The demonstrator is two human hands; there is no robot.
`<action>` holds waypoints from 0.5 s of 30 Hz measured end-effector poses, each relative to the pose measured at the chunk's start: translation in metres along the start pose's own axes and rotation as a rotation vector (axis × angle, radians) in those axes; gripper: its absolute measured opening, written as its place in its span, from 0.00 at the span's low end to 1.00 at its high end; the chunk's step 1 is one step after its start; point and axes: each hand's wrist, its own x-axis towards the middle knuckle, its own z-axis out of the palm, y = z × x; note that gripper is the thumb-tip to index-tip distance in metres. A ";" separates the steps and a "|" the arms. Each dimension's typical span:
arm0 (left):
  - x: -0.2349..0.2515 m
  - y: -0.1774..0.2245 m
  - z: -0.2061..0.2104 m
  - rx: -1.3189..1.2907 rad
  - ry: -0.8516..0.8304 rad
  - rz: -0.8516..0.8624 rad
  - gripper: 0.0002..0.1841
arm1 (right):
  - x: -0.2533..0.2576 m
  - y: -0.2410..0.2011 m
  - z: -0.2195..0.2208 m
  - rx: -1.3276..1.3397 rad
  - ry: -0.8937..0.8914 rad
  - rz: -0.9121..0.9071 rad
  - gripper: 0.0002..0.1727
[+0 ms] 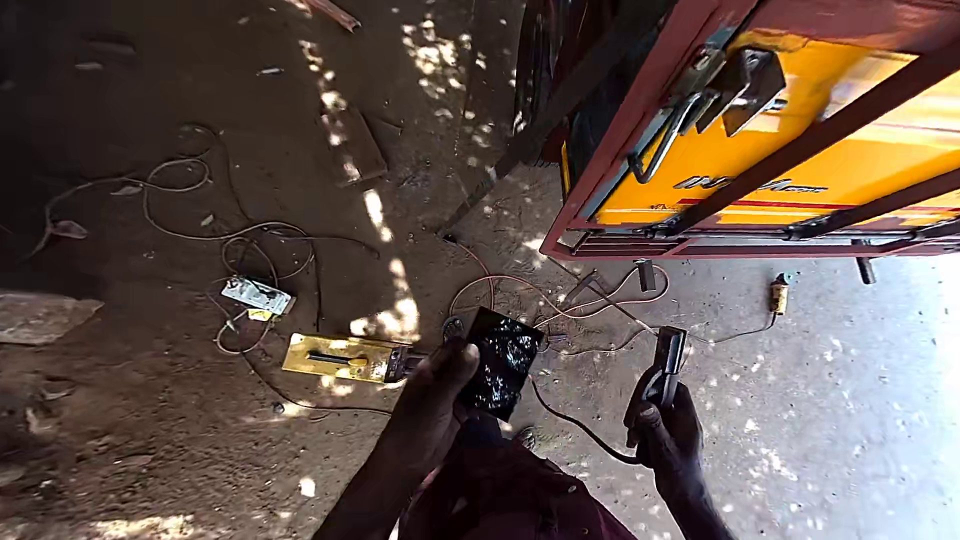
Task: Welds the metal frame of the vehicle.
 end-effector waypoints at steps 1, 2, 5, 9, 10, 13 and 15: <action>0.013 0.011 -0.006 -0.037 0.061 0.014 0.14 | 0.009 -0.002 0.002 -0.105 0.030 0.003 0.46; 0.026 0.022 -0.013 -0.071 0.072 0.031 0.12 | 0.017 -0.005 0.004 -0.225 0.061 0.005 0.43; 0.053 0.051 -0.022 -0.131 0.049 0.136 0.14 | 0.038 -0.009 0.011 -0.493 0.089 0.009 0.33; 0.078 0.075 -0.020 -0.094 0.022 0.301 0.26 | 0.064 -0.004 0.017 -0.652 0.087 0.004 0.30; 0.080 0.078 -0.017 -0.079 0.021 0.355 0.28 | 0.071 0.000 0.014 -0.641 0.075 -0.003 0.30; 0.061 0.078 -0.014 -0.101 0.098 0.534 0.30 | 0.078 0.010 0.008 -0.605 -0.031 -0.008 0.28; 0.041 0.079 -0.015 -0.142 0.185 0.610 0.33 | 0.083 0.018 0.004 -0.575 -0.074 -0.051 0.27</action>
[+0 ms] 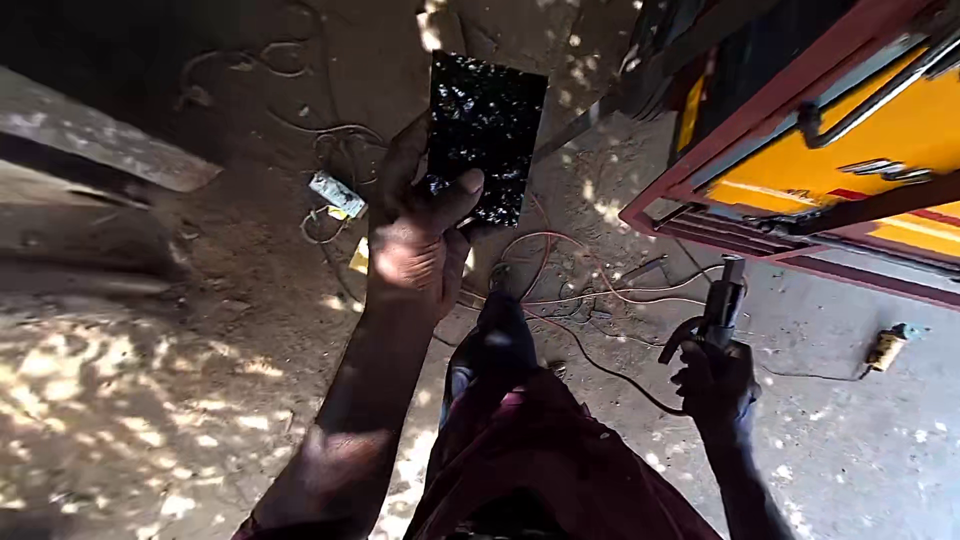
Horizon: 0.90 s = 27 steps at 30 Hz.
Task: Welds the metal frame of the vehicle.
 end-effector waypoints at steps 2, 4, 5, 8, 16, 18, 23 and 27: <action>-0.017 0.008 -0.003 0.014 0.092 0.046 0.33 | 0.002 0.007 -0.002 0.002 -0.004 -0.032 0.27; -0.027 0.009 -0.007 0.040 0.130 0.078 0.32 | 0.002 0.010 -0.004 0.008 -0.015 -0.024 0.28; -0.029 0.008 -0.009 0.031 0.154 0.085 0.31 | 0.003 0.010 -0.004 0.015 -0.020 -0.021 0.28; -0.024 0.005 -0.014 0.014 0.190 0.093 0.26 | 0.002 0.007 0.006 0.028 -0.033 -0.027 0.32; 0.032 -0.021 0.020 0.030 -0.022 0.098 0.24 | 0.029 -0.006 0.023 -0.160 0.044 -0.016 0.36; 0.039 -0.026 0.030 0.006 -0.067 0.099 0.25 | 0.037 -0.007 0.027 -0.221 0.049 -0.053 0.36; 0.045 -0.043 0.045 -0.106 -0.144 0.072 0.29 | 0.041 -0.020 0.029 -0.362 0.050 -0.098 0.36; 0.046 -0.050 0.046 -0.050 -0.110 0.014 0.30 | 0.028 -0.027 0.028 -0.414 0.034 -0.160 0.37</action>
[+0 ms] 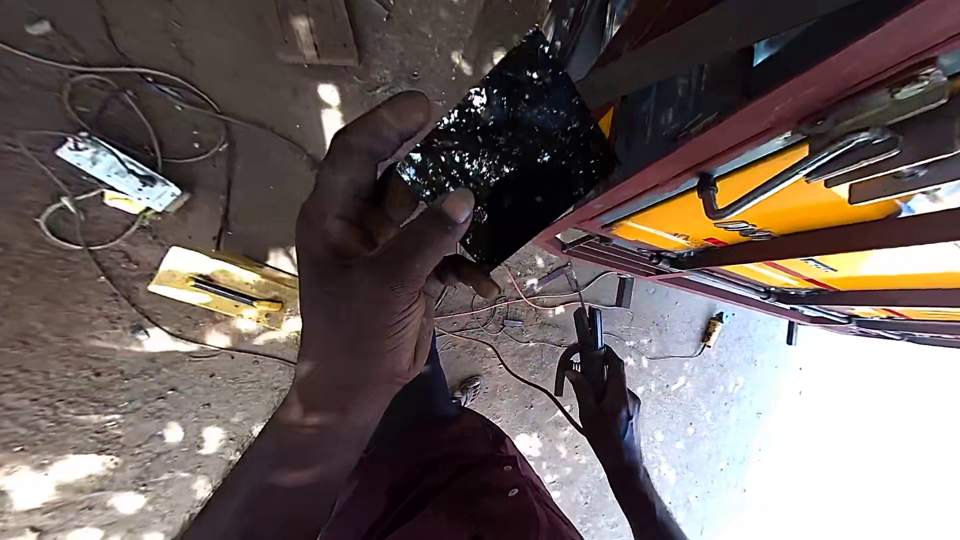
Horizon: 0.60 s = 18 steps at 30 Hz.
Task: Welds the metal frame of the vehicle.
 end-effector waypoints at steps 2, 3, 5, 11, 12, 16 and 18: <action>0.000 -0.005 -0.002 0.016 0.005 -0.018 0.29 | -0.002 -0.002 0.001 -0.012 -0.027 -0.012 0.38; 0.001 -0.007 -0.002 0.018 0.002 -0.022 0.28 | -0.001 -0.002 0.004 -0.020 -0.025 -0.025 0.39; 0.002 -0.011 -0.002 0.010 -0.007 -0.029 0.27 | 0.006 -0.001 0.009 -0.024 -0.024 -0.035 0.38; 0.002 -0.015 0.001 0.015 -0.048 -0.053 0.24 | 0.033 0.000 0.020 -0.004 -0.057 0.009 0.39; 0.002 -0.015 0.002 0.020 -0.059 -0.060 0.24 | 0.035 0.000 0.021 -0.003 -0.064 0.007 0.39; 0.000 -0.016 0.003 0.049 -0.110 -0.069 0.25 | 0.037 0.001 0.022 -0.025 -0.066 0.001 0.39; 0.000 -0.017 0.004 0.051 -0.128 -0.074 0.24 | 0.036 0.000 0.022 -0.030 -0.062 0.007 0.39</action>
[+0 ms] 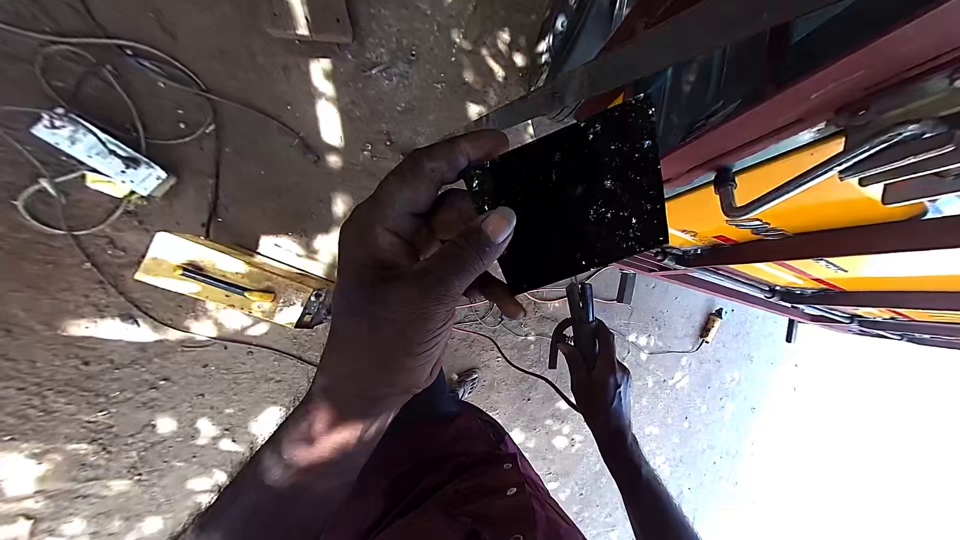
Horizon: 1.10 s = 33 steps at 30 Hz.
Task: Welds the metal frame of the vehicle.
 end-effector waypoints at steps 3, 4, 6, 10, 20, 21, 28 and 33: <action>0.000 -0.001 0.003 0.024 -0.027 -0.003 0.24 | 0.000 0.000 0.000 -0.010 -0.006 -0.001 0.39; 0.000 -0.001 0.004 0.038 -0.031 -0.002 0.24 | 0.000 0.000 -0.001 -0.011 -0.005 0.001 0.38; 0.000 -0.002 0.005 0.046 -0.045 0.006 0.24 | -0.003 -0.001 -0.003 -0.012 0.015 0.005 0.39; -0.002 -0.005 0.005 0.058 -0.065 0.007 0.24 | -0.005 -0.002 -0.005 -0.046 0.007 -0.001 0.38; -0.008 -0.006 0.003 0.069 0.036 -0.068 0.23 | -0.013 0.001 -0.006 0.021 0.117 -0.026 0.38; -0.006 -0.008 0.000 0.045 0.058 -0.058 0.23 | -0.013 0.002 -0.006 0.031 0.118 -0.031 0.38; -0.006 -0.010 -0.005 -0.014 0.163 -0.084 0.23 | -0.008 0.004 -0.004 0.046 0.040 0.031 0.38; -0.007 -0.010 -0.010 -0.009 0.203 -0.086 0.22 | -0.010 0.004 -0.004 0.058 0.057 -0.001 0.39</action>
